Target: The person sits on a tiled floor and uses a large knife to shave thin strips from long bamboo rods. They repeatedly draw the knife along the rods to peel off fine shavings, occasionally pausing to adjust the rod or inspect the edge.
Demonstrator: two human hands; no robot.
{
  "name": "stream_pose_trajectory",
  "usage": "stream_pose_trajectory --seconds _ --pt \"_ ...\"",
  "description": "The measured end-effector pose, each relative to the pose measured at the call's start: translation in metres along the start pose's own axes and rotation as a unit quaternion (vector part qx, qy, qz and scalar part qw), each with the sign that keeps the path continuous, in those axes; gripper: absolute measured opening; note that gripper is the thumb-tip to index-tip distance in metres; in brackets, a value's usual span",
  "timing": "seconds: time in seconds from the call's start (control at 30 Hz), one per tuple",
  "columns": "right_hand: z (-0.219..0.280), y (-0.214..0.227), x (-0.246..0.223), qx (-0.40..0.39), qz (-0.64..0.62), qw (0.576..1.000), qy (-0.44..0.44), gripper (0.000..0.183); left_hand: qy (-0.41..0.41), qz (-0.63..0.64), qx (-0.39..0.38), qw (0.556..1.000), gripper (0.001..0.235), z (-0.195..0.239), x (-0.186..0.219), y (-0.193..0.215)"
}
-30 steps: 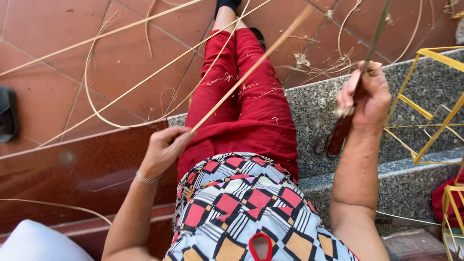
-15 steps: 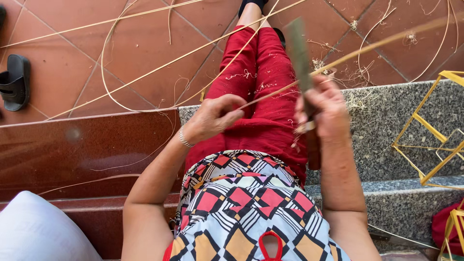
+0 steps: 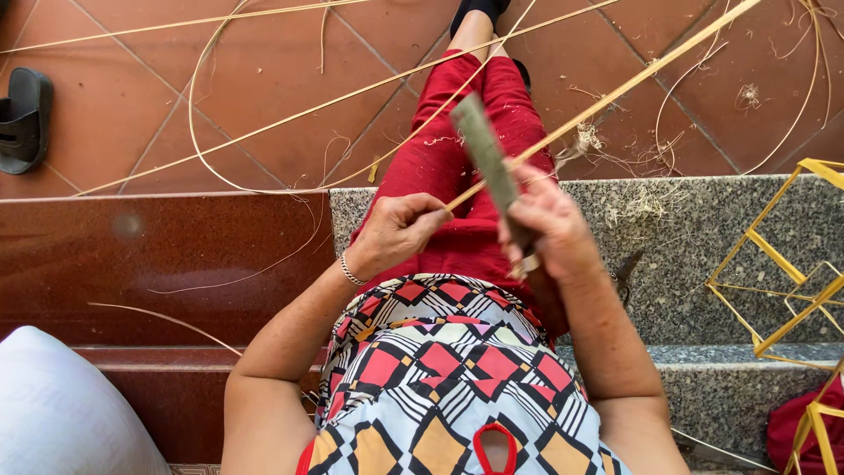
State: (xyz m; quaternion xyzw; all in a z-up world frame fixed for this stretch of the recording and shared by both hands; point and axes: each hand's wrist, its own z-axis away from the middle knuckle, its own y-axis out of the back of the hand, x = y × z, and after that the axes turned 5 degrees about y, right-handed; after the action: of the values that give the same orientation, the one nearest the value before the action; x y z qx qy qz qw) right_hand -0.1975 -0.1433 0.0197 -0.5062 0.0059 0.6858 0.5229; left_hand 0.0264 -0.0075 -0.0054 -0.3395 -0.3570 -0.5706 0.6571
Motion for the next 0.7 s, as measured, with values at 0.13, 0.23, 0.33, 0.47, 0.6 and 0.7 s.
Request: stream_pose_trajectory --seconds 0.13,0.23,0.33,0.47,0.6,0.7 --pt "0.003 -0.023 0.019 -0.059 -0.055 0.996 -0.049 0.046 -0.100 -0.100 0.023 0.990 0.014 -0.002 0.002 -0.007" --pt "0.003 -0.027 0.024 -0.062 -0.030 0.996 -0.048 0.041 -0.133 -0.128 0.018 0.983 0.014 -0.001 0.008 -0.007" --pt "0.004 -0.026 0.026 -0.066 -0.046 0.996 -0.030 0.039 -0.189 -0.130 0.019 0.973 0.018 0.006 0.016 -0.006" --pt "0.008 -0.022 0.028 -0.052 -0.058 0.997 -0.012 0.037 -0.189 -0.132 0.010 0.973 0.018 0.015 0.027 -0.004" --pt "0.009 -0.015 0.022 -0.042 -0.066 0.997 0.020 0.033 -0.157 -0.142 0.012 0.977 0.012 0.024 0.034 -0.001" --pt "0.009 -0.014 0.023 -0.030 -0.069 0.997 0.019 0.035 -0.156 -0.128 0.000 0.979 0.014 0.031 0.034 0.003"
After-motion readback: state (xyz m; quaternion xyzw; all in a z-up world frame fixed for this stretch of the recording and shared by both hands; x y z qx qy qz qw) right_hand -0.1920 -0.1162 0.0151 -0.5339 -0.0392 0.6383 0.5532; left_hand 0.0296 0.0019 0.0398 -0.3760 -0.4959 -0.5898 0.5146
